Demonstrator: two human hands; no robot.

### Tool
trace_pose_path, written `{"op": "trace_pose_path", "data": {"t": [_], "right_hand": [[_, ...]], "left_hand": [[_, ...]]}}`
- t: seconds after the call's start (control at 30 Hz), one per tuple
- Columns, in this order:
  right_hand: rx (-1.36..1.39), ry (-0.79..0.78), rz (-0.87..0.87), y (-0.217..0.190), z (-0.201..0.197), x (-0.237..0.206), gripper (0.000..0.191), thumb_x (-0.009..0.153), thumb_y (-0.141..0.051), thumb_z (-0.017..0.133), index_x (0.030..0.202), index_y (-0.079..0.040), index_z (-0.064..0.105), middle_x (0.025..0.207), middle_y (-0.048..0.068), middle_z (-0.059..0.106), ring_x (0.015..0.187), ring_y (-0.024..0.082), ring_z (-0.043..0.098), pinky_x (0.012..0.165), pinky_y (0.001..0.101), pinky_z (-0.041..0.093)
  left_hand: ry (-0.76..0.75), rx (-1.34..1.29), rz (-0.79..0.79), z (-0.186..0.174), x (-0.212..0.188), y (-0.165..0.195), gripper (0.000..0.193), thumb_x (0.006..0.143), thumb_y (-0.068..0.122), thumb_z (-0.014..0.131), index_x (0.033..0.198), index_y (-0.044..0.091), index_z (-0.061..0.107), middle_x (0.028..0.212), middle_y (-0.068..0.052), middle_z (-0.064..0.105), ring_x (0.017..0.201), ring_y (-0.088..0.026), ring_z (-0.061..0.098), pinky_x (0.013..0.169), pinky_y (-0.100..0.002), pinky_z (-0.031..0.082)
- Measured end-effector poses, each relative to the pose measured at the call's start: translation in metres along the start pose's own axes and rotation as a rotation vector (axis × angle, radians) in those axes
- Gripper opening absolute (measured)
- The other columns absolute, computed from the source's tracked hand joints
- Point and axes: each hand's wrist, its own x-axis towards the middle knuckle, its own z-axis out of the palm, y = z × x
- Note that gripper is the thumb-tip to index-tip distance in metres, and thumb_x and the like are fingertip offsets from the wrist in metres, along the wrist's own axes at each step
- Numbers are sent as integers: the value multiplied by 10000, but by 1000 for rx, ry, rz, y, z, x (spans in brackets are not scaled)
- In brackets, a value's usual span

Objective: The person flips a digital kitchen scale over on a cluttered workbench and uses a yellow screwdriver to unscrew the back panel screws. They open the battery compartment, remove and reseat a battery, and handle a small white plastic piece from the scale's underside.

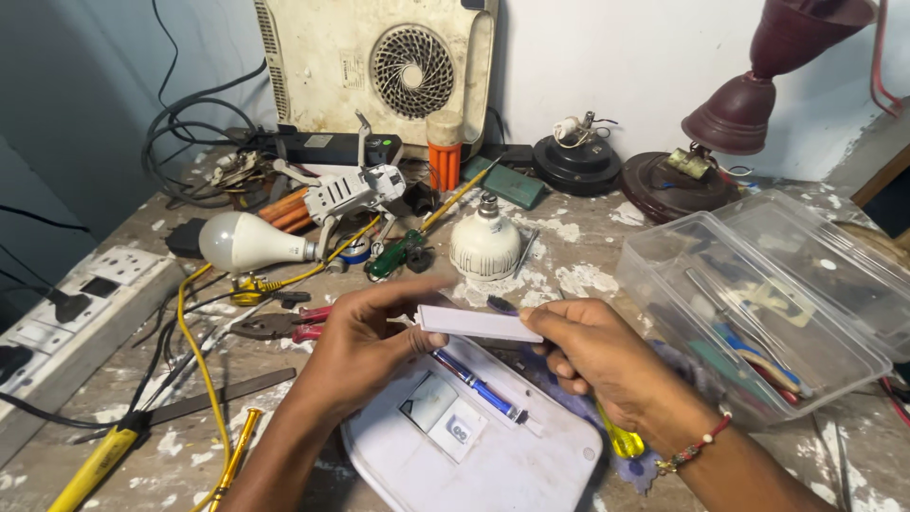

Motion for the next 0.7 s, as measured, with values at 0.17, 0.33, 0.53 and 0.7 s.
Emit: {"op": "trace_pose_path", "data": {"t": [0.17,0.33,0.53,0.7], "right_hand": [[-940,212,-247,-22,3,-28,407,928,-465,633,823,-92,756,669,55,692,589,212,632,552,361,471],[-1475,229,-150,-44,-23,-47,431,861,-520,673,937,-99,726,880,135,747,899,343,727,824,469,555],[-1576,-151,-143,-28,-33,-38,671,789,-401,811,1245,-39,478,972,212,710,941,382,698,836,452,558],[-1478,-136,-92,-34,-38,-40,628,781,-302,760,1287,-83,460,903,187,730,880,356,721,801,449,555]], "left_hand": [[152,71,-27,4,0,-6,187,842,154,813,983,31,818,713,-31,716,566,-60,571,477,-232,442],[234,134,52,2,0,-6,213,863,208,796,973,26,807,664,-3,699,557,-41,577,463,-220,417],[261,153,55,4,-3,-2,229,861,215,794,987,24,801,653,-10,684,539,-48,567,447,-221,403],[272,144,3,7,-3,-4,298,835,197,801,1066,12,763,697,-8,708,526,-63,586,423,-233,411]]}}
